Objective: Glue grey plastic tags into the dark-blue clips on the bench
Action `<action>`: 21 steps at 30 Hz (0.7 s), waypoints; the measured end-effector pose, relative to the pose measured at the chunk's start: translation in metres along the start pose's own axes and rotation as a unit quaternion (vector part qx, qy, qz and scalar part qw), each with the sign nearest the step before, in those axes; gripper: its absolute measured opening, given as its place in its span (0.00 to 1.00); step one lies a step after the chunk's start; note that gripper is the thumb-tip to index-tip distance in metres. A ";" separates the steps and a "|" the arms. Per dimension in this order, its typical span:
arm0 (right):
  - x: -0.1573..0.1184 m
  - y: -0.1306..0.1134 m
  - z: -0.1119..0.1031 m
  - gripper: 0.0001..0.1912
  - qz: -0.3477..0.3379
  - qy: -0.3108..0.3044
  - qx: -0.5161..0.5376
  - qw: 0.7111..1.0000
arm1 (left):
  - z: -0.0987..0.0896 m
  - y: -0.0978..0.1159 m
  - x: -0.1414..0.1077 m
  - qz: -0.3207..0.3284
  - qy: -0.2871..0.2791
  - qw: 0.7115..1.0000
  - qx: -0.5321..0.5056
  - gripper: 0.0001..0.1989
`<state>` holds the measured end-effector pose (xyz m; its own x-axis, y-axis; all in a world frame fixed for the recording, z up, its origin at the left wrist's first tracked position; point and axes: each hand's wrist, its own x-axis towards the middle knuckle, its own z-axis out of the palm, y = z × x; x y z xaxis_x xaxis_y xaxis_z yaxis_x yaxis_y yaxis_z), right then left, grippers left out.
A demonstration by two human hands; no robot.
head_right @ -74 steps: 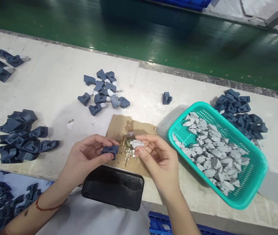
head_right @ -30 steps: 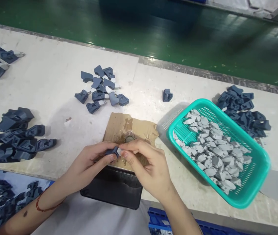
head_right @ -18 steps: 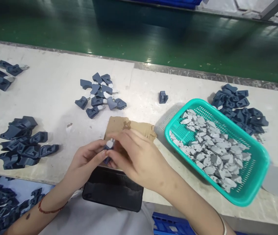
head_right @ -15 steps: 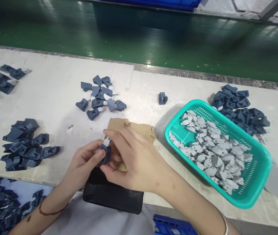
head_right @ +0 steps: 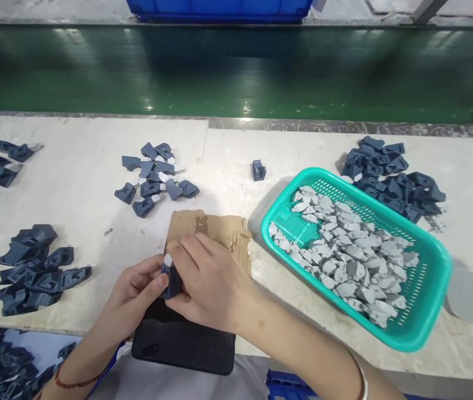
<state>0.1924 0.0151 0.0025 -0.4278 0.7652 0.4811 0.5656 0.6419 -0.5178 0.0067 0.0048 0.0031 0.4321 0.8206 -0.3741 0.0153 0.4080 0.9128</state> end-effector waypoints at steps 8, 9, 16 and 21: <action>0.007 -0.003 -0.034 0.30 0.042 -0.089 -0.007 0.995 | -0.002 0.011 0.001 0.000 0.092 0.994 0.053 0.15; 0.008 -0.002 -0.045 0.26 0.063 -0.073 -0.017 0.995 | -0.006 0.015 0.002 0.022 0.141 0.986 0.082 0.15; -0.034 0.043 -0.109 0.12 0.293 -0.006 -0.338 0.894 | -0.043 0.041 0.016 0.084 0.349 0.840 0.407 0.29; -0.064 0.077 -0.107 0.09 0.310 -0.022 -0.344 0.886 | -0.063 0.042 0.003 0.045 0.404 0.784 0.469 0.22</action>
<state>0.3391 0.0104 0.0076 0.0981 0.9707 0.2192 0.9910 -0.0751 -0.1112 -0.0481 0.0496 0.0304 -0.2382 0.9692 0.0628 0.8372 0.1721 0.5191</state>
